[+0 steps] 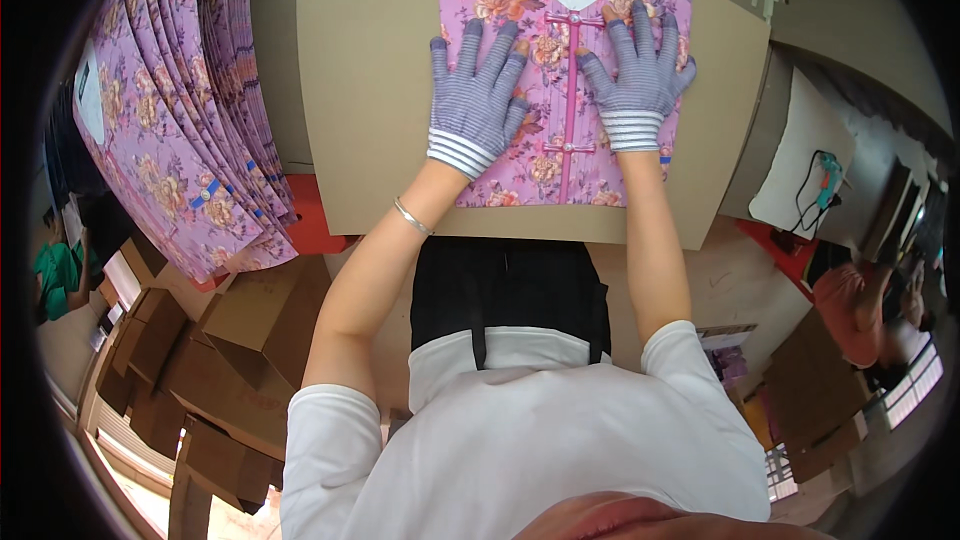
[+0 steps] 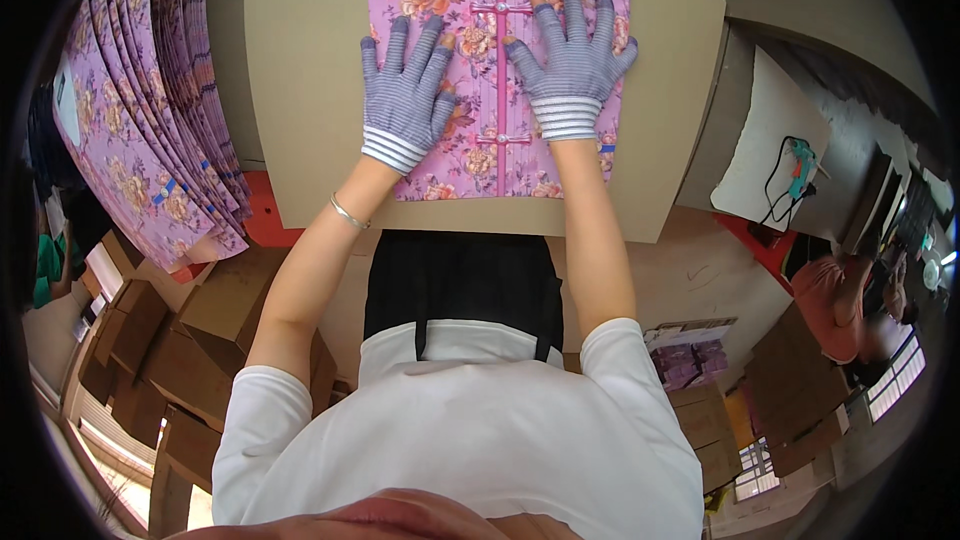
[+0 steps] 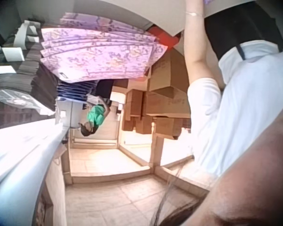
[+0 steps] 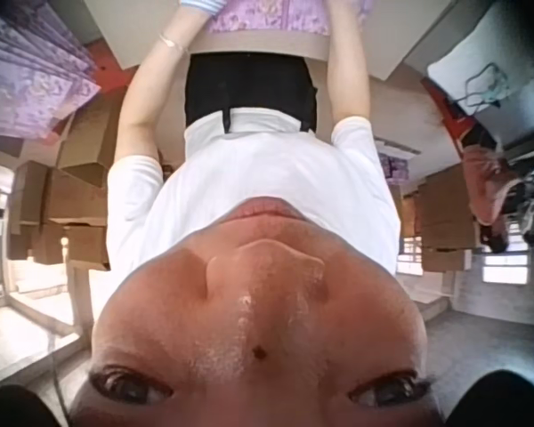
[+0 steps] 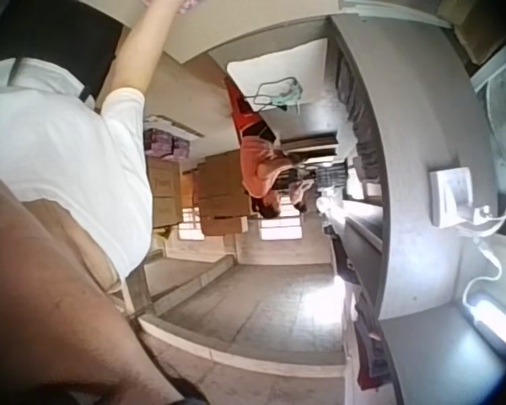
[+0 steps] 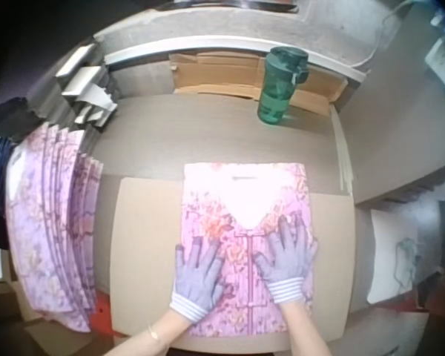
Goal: The person folds pink floral-patterned garments on a cardboard surface. They repeatedly pick up each garment, align it, fold it in half, and place it into a growing stack on the left side of the table. The process is continuous and repetitive throughout the clip.
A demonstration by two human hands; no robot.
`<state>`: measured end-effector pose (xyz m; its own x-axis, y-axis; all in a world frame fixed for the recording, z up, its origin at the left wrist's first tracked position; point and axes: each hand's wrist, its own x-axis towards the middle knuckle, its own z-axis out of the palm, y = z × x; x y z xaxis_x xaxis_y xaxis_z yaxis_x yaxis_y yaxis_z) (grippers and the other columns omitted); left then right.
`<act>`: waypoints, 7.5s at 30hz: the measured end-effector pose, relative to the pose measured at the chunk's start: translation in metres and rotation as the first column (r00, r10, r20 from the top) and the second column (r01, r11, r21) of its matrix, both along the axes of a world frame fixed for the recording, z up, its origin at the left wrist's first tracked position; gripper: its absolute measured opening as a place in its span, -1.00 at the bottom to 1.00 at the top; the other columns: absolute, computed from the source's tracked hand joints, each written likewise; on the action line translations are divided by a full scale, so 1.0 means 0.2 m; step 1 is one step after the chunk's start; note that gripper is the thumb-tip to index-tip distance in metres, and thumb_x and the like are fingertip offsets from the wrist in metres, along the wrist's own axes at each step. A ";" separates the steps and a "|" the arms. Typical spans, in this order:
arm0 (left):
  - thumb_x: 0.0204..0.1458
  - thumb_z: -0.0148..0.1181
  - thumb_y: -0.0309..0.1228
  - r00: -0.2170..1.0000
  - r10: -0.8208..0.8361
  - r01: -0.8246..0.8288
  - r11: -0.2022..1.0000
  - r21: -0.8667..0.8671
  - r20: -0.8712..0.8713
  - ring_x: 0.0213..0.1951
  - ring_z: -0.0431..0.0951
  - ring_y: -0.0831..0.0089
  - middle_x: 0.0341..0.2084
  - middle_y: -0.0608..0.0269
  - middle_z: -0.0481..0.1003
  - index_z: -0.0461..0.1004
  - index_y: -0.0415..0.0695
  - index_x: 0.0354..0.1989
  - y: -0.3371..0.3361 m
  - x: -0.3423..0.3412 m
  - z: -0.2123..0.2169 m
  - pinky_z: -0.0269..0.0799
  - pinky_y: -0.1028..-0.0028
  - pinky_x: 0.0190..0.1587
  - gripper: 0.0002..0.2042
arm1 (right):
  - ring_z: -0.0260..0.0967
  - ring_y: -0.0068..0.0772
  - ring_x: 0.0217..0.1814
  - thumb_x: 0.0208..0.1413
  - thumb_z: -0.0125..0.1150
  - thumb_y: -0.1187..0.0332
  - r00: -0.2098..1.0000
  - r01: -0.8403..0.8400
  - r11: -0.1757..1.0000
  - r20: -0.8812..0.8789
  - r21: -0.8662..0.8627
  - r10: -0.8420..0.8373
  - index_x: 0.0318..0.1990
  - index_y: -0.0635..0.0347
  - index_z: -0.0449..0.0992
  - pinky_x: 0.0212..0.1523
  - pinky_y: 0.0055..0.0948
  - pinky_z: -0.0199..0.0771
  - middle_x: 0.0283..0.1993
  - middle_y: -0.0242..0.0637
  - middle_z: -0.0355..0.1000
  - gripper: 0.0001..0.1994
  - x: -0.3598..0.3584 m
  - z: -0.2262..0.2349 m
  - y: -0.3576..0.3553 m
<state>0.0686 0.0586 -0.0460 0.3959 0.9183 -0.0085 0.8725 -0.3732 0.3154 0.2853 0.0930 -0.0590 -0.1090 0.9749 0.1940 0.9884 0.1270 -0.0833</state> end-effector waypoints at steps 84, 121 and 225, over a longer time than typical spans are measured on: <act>-0.06 0.31 -0.37 0.324 0.927 -0.894 0.366 -0.258 0.190 -0.34 0.54 0.46 -0.25 0.11 0.58 0.27 -0.33 0.24 -0.35 -2.85 0.55 0.49 0.50 -0.28 -0.35 | 0.47 -0.49 -0.14 0.27 0.00 0.31 0.142 -0.761 0.511 -0.871 -0.400 -0.470 0.07 0.26 0.42 -0.09 -0.50 0.48 -0.15 -0.26 0.53 -0.70 -0.99 0.59 -0.19; 0.31 -0.18 -0.09 0.311 0.563 -0.280 0.824 -0.492 0.766 0.41 0.04 0.32 0.42 0.19 0.01 0.02 0.01 0.43 0.45 -2.25 0.80 0.01 0.47 0.36 -0.44 | 0.52 -0.16 -0.13 0.16 0.12 0.18 0.409 -0.684 0.609 -0.902 -0.402 -0.136 -0.07 0.18 0.49 -0.15 -0.18 0.52 -0.11 -0.17 0.54 -0.70 -1.69 0.79 -0.14; 0.10 0.07 -0.18 0.953 0.201 -0.244 0.953 0.179 0.229 0.35 0.11 -0.08 0.35 0.04 0.14 0.26 -0.05 0.29 -0.37 -0.03 0.15 -0.08 -0.04 0.37 -0.45 | 0.06 -0.17 0.45 0.11 0.04 0.35 0.895 -0.166 0.983 -0.407 0.082 0.185 0.08 0.11 0.41 0.44 0.07 -0.15 0.33 -0.23 0.25 -0.65 0.01 0.16 -0.53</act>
<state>0.0622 -0.0159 -0.0155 0.1545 0.9566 0.2469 0.8647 -0.2518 0.4345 0.2870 -0.0128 -0.0267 -0.1789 0.9368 0.3006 0.8285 0.3083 -0.4675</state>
